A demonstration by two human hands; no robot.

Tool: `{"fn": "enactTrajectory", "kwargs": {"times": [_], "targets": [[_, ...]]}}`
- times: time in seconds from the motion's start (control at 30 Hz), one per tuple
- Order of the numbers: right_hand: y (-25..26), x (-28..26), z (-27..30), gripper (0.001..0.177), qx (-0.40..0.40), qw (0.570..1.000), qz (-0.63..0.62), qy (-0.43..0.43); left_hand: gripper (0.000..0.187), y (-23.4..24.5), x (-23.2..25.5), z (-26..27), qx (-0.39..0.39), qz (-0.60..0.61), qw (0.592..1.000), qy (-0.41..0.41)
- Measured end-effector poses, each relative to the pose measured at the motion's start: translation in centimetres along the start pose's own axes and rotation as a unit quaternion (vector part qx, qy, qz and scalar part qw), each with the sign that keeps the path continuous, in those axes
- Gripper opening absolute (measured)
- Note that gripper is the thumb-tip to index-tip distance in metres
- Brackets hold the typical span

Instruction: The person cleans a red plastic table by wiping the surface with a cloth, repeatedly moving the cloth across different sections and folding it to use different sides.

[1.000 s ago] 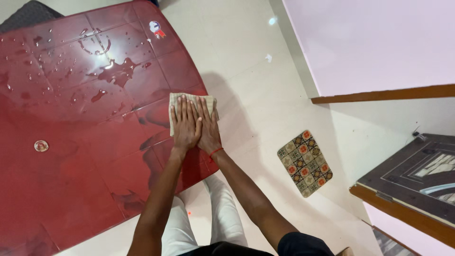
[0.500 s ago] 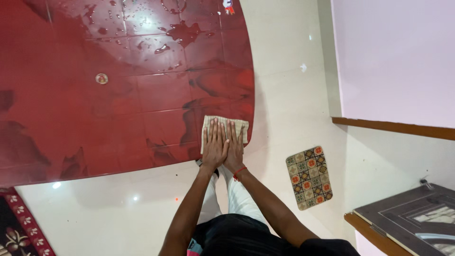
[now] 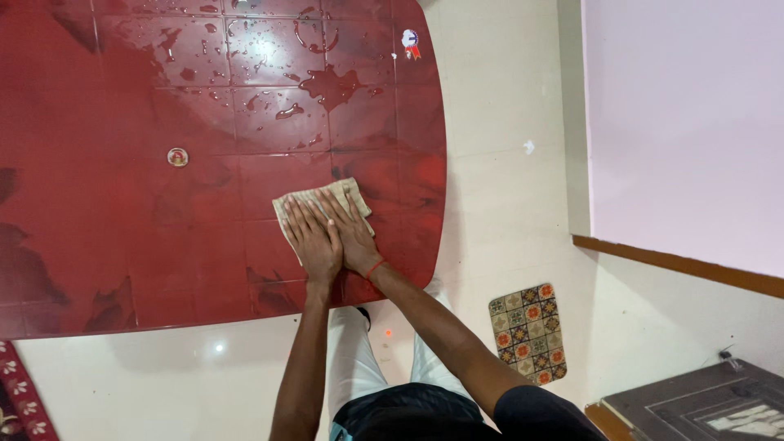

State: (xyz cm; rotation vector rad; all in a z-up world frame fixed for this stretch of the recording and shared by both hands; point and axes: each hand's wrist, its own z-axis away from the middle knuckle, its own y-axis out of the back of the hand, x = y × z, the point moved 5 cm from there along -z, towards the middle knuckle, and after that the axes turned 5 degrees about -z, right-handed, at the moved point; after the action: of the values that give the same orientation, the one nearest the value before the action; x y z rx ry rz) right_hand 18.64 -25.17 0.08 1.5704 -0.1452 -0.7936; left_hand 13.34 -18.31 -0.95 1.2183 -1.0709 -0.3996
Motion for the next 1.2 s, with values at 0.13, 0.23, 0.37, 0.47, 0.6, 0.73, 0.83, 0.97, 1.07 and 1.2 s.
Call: {"fn": "enactTrajectory", "kwargs": {"times": [0.13,0.23,0.37,0.47,0.6,0.73,0.83,0.97,1.07,1.2], "targets": [[2.2,6.0,-5.6,0.069,0.047,0.996,-0.069,0.02,0.071,-2.7,2.4,-7.7,0.026,-0.002,1.0,-0.005],[3.2,10.5,-9.3,0.075,-0.002,0.999,0.052,0.006,0.073,-4.6,5.1,-12.8,0.025,-0.012,0.999,-0.021],[5.0,16.8,-11.9,0.079,-0.032,0.999,0.037,0.005,0.071,-7.1,9.7,-17.7,0.023,-0.021,0.999,-0.01],[7.0,20.3,-12.6,0.078,0.003,0.999,0.04,0.009,0.07,-8.2,13.0,-19.7,0.033,-0.013,0.999,0.001],[9.0,24.3,-12.0,0.076,-0.004,0.999,0.033,-0.028,0.073,-9.3,17.2,-21.5,0.027,-0.008,0.999,-0.04],[8.7,25.5,-9.5,0.076,0.024,0.998,0.033,-0.051,0.073,-10.3,18.7,-19.9,0.011,0.015,0.998,-0.053],[8.8,25.2,-7.4,0.079,0.051,0.998,-0.012,-0.047,0.071,-10.4,19.3,-18.2,-0.005,0.003,0.998,-0.066],[8.1,24.4,-3.8,0.078,0.053,0.996,-0.015,-0.068,0.071,-10.6,19.7,-14.7,-0.014,-0.001,0.997,-0.079],[7.3,22.6,-0.1,0.081,0.044,0.997,0.002,-0.064,0.071,-10.2,19.5,-10.5,-0.03,0.01,0.996,-0.079],[6.7,19.3,3.9,0.078,0.029,0.999,-0.003,-0.041,0.07,-9.0,18.5,-4.9,-0.011,0.035,0.998,-0.047]]}}
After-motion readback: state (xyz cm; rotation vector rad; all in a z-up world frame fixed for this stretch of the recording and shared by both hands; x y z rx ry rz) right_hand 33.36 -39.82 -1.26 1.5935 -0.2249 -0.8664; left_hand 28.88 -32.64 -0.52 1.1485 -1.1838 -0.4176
